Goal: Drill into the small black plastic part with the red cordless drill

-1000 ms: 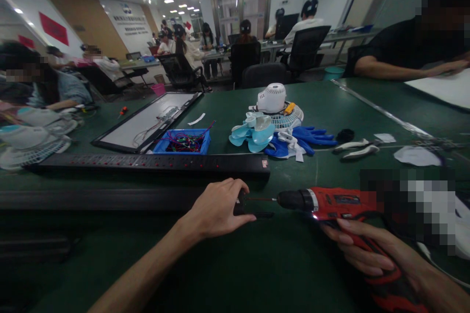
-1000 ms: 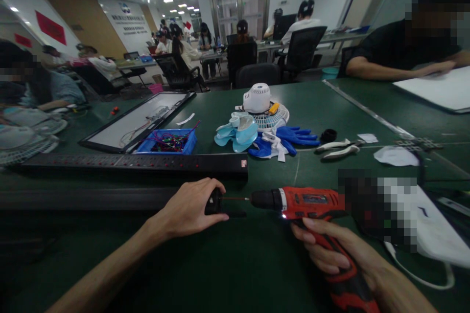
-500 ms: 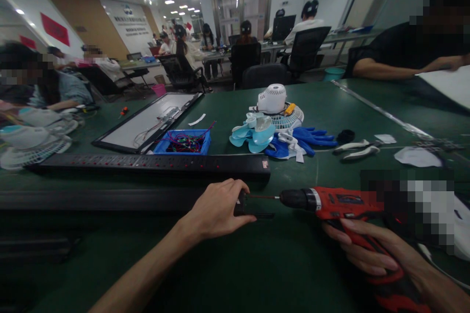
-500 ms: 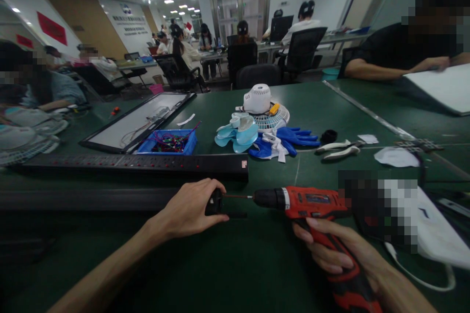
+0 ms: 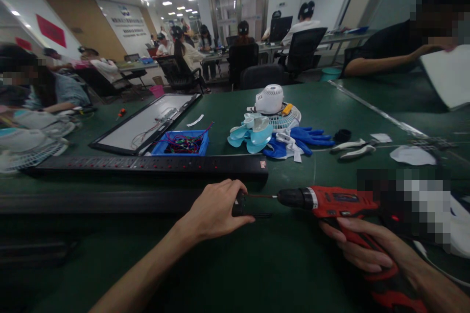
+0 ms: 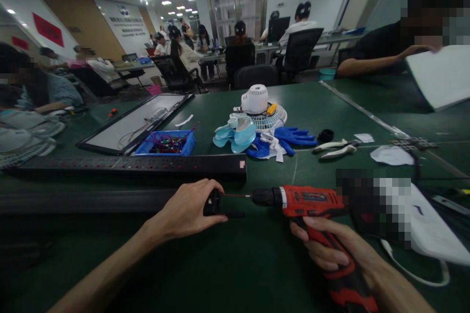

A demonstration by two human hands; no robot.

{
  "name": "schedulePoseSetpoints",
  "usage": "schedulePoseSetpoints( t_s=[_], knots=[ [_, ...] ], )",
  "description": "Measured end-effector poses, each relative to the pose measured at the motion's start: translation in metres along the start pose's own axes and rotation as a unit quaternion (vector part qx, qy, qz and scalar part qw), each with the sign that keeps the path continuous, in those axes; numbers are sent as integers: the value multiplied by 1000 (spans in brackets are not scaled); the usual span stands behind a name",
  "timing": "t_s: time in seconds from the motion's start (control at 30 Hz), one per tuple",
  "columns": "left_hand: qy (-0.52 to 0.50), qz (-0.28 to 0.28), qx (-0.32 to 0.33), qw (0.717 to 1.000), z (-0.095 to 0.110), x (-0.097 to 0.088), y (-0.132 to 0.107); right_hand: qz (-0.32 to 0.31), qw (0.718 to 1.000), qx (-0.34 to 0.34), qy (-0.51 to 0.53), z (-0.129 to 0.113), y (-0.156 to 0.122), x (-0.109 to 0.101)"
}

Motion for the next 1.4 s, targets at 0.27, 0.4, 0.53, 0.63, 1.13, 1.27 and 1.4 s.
schedulePoseSetpoints(
  t_s=[0.27,0.4,0.53,0.63,1.13,1.27,1.4],
  knots=[
    [-3,7,2,1000,-1,0,-1,14,1000,-4,4,1,-1,0],
    [-10,5,1,1000,1,-1,-1,18,1000,-6,-1,2,0,-1],
    [-16,0,-2,1000,2,-3,-1,26,1000,-11,-11,1,-1,0],
    [-17,-5,-3,1000,1,-3,-1,34,999,-13,-19,0,-3,4],
    [-9,2,2,1000,0,-1,0,14,1000,16,-19,-1,-4,1],
    [-9,4,3,1000,0,0,0,12,1000,14,-13,0,-4,-1],
    [-5,3,1,1000,0,0,0,2,1000,15,-5,0,-3,-1]
  ],
)
Point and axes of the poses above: each hand's wrist, its own y-axis towards the middle knuckle, its own x-axis out of the palm, z = x × y, the point moved 5 cm from there along y, towards the middle knuckle, and after that the axes turned 2 degrees about x, right-handed, at the moved point
